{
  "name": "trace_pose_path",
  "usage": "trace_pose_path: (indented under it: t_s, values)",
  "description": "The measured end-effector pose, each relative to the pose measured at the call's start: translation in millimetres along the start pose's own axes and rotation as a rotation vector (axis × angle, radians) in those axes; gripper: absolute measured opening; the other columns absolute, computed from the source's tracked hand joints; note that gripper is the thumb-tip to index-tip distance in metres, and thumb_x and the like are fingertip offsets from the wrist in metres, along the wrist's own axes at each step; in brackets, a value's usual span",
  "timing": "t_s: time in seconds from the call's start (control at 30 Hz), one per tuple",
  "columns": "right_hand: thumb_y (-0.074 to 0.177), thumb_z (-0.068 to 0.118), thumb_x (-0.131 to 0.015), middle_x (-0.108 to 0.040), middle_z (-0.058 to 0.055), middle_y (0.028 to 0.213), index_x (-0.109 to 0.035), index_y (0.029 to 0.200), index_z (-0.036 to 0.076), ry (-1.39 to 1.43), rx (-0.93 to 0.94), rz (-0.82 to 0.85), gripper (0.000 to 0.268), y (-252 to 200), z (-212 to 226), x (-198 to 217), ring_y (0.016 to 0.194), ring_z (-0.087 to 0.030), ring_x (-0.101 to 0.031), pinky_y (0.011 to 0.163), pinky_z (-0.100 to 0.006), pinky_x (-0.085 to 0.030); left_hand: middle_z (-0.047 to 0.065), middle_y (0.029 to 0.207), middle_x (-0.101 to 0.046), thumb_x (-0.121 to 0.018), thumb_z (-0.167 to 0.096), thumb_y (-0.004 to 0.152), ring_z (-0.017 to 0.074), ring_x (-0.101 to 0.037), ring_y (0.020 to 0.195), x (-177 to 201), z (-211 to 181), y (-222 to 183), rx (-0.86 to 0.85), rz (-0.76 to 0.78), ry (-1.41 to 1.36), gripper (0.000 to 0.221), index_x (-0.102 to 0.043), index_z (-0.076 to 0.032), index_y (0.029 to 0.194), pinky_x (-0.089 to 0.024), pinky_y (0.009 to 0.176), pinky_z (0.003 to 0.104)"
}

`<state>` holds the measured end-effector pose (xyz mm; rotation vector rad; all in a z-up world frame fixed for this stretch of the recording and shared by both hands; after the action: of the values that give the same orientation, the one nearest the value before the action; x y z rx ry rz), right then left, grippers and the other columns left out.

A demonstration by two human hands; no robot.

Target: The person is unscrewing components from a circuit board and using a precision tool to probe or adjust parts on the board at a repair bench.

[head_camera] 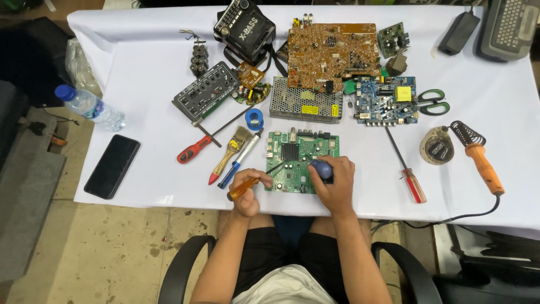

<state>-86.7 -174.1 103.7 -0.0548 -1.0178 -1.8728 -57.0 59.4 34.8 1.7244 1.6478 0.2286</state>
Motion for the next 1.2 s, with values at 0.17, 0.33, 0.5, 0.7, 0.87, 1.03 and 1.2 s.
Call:
trace_pose_path:
  t_s: [0.17,0.33,0.5,0.7,0.87,1.03,1.2]
  values:
    - [0.092,0.023,-0.081,-0.071,0.003,0.094,-0.072,0.108,0.014,0.019,0.035,0.028,0.021,4.0,7.5,-1.9,0.088,-0.019,-0.061,0.089,-0.035,-0.039,0.024,0.08,-0.071,-0.048,-0.04,0.1,0.0272,-0.071,0.062,9.5,1.8,3.2,-0.031,-0.095,0.06,0.043,-0.051,0.002,0.106,-0.06,0.061,0.034]
    - [0.092,0.024,-0.08,-0.073,0.006,0.098,-0.073,0.108,0.017,-0.049,0.104,0.075,0.019,5.5,14.4,-6.3,0.091,-0.016,-0.062,0.091,-0.034,-0.038,0.023,0.082,-0.072,-0.047,-0.035,0.102,0.0259,-0.072,0.063,0.4,-4.3,7.5,-0.049,-0.061,0.215,0.039,-0.053,0.004,0.106,-0.06,0.063,0.034]
    - [0.093,0.029,-0.079,-0.074,0.006,0.103,-0.073,0.113,0.017,-0.117,0.058,0.072,0.024,1.8,3.9,-8.0,0.093,-0.017,-0.06,0.092,-0.035,-0.037,0.023,0.089,-0.074,-0.049,-0.037,0.102,0.0263,-0.073,0.069,-3.2,-5.4,10.5,0.001,-0.041,0.289,0.043,-0.056,0.005,0.109,-0.061,0.065,0.035]
    - [0.094,0.029,-0.079,-0.075,0.005,0.104,-0.073,0.112,0.016,-0.087,0.028,0.052,0.023,2.6,6.5,-5.8,0.093,-0.017,-0.06,0.091,-0.035,-0.037,0.022,0.094,-0.073,-0.048,-0.033,0.102,0.0267,-0.074,0.077,-13.8,-12.6,17.8,0.037,0.012,0.301,0.041,-0.055,0.005,0.114,-0.062,0.071,0.037]
    - [0.094,0.029,-0.079,-0.075,0.004,0.104,-0.073,0.112,0.016,-0.044,-0.05,0.006,0.023,4.0,5.0,-0.9,0.091,-0.016,-0.061,0.09,-0.034,-0.037,0.021,0.091,-0.072,-0.047,-0.037,0.102,0.0257,-0.073,0.073,-12.0,-12.9,18.3,0.011,-0.005,0.3,0.044,-0.055,0.005,0.114,-0.061,0.068,0.036]
    - [0.095,0.028,-0.078,-0.075,0.003,0.103,-0.072,0.112,0.014,0.008,-0.086,-0.057,0.023,1.3,1.1,2.0,0.09,-0.017,-0.062,0.089,-0.033,-0.039,0.02,0.088,-0.073,-0.048,-0.039,0.101,0.0246,-0.072,0.069,2.3,-1.7,5.2,-0.058,-0.038,0.276,0.045,-0.055,0.004,0.111,-0.061,0.067,0.034]
    - [0.093,0.026,-0.08,-0.071,0.0,0.099,-0.069,0.112,0.013,0.047,-0.045,-0.06,0.026,-0.1,1.9,2.1,0.088,-0.018,-0.063,0.089,-0.034,-0.04,0.016,0.07,-0.071,-0.047,-0.039,0.099,0.0205,-0.066,0.051,12.7,-11.0,1.8,-0.218,-0.104,0.293,0.044,-0.056,0.003,0.099,-0.056,0.053,0.029]
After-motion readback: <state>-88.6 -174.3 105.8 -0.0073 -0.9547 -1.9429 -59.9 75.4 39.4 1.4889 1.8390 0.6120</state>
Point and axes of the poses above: each hand's wrist, its own y-axis towards the middle knuckle, its own x-axis out of the back of the hand, z = x × y, the point moved 5 cm from there along y, towards the middle knuckle
